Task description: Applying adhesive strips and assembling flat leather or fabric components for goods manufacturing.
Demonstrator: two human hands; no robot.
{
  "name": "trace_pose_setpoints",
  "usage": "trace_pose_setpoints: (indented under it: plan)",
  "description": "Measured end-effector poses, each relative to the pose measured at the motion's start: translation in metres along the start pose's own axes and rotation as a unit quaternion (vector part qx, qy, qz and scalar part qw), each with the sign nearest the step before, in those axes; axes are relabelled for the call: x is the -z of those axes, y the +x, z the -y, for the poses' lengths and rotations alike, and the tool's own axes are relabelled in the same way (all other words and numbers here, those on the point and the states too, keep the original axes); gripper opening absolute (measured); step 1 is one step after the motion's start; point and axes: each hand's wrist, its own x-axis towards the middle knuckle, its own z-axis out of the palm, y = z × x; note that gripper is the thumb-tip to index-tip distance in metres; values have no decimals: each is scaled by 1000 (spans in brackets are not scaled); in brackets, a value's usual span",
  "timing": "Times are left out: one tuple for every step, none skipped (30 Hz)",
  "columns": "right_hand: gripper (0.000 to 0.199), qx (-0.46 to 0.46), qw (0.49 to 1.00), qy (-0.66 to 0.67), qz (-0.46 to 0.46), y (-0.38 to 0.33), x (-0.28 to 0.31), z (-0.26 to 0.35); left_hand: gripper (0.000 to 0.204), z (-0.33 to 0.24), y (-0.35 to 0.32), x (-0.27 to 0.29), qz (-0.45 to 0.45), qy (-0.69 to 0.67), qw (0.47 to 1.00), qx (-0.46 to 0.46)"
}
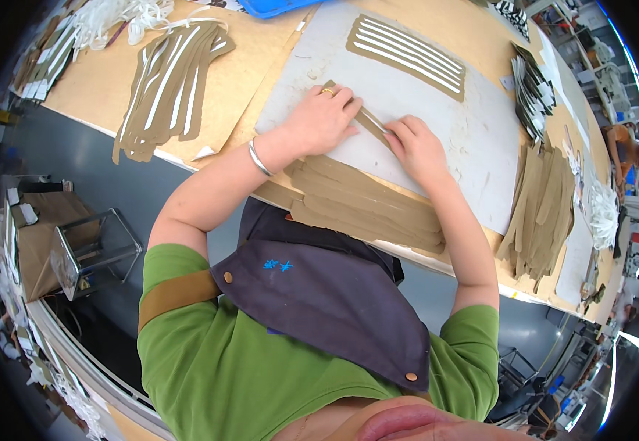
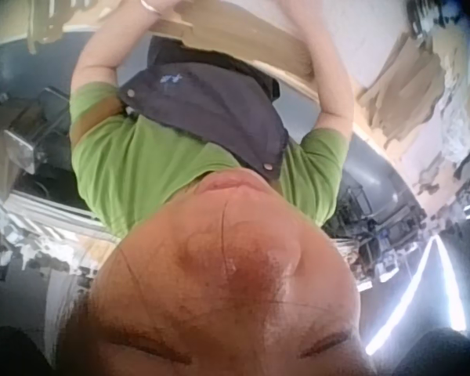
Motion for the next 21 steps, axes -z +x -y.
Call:
trace_pose_setpoints:
  plan:
    - [12,-10,1000,0,4,-11,8,-2,52,-4,0,6,11,0,1000,-4]
    - [12,-19,1000,1,8,-19,13,-2,54,-13,0,13,45,22,999,-4]
    - [12,-26,1000,0,9,-25,17,-3,57,-26,1,25,80,44,996,-4]
    - [12,-32,999,-1,10,-31,19,-2,59,-33,1,31,115,66,991,-5]
    - [12,-39,999,-2,11,-34,21,-2,62,-32,0,30,112,64,992,4]
    - [12,-43,999,-2,5,-36,21,-2,64,-28,-1,29,108,65,992,10]
    - [11,-47,999,-2,-2,-37,21,-2,67,-22,-2,28,104,66,992,18]
    - [10,-51,999,-2,-9,-37,21,-1,67,-14,-2,23,64,109,990,57]
    - [10,-42,999,2,-19,-31,17,-1,67,-2,-3,15,26,153,983,98]
    - [10,-36,999,6,-30,-21,10,-1,67,3,-4,12,-12,197,971,134]
    - [10,-31,999,11,-41,-11,3,-1,67,1,-3,9,-25,140,985,96]
    - [10,-28,999,13,-38,-2,-5,1,67,-5,-2,7,-39,80,994,60]
    - [9,-24,999,13,-37,7,-11,1,66,-11,1,6,-55,20,998,24]
    - [9,-21,999,14,-36,11,-14,1,66,-16,1,5,-28,9,999,26]
    - [9,-23,999,16,-29,11,-12,1,65,-21,0,3,1,-2,1000,31]
    - [9,-26,999,19,-21,10,-9,1,65,-23,-1,2,30,-14,999,36]
    - [9,-29,999,21,-14,9,-6,1,65,-22,0,3,32,-3,999,35]
    - [8,-25,999,22,-15,6,-4,-2,65,-25,0,4,36,3,999,31]
    - [8,-20,999,23,-16,4,-2,-4,65,-28,1,6,41,9,999,28]
    - [8,-15,999,24,-17,1,-1,-6,65,-33,-1,7,45,19,999,19]
    - [8,-12,1000,17,-15,0,0,-6,65,-38,-3,12,47,35,998,12]
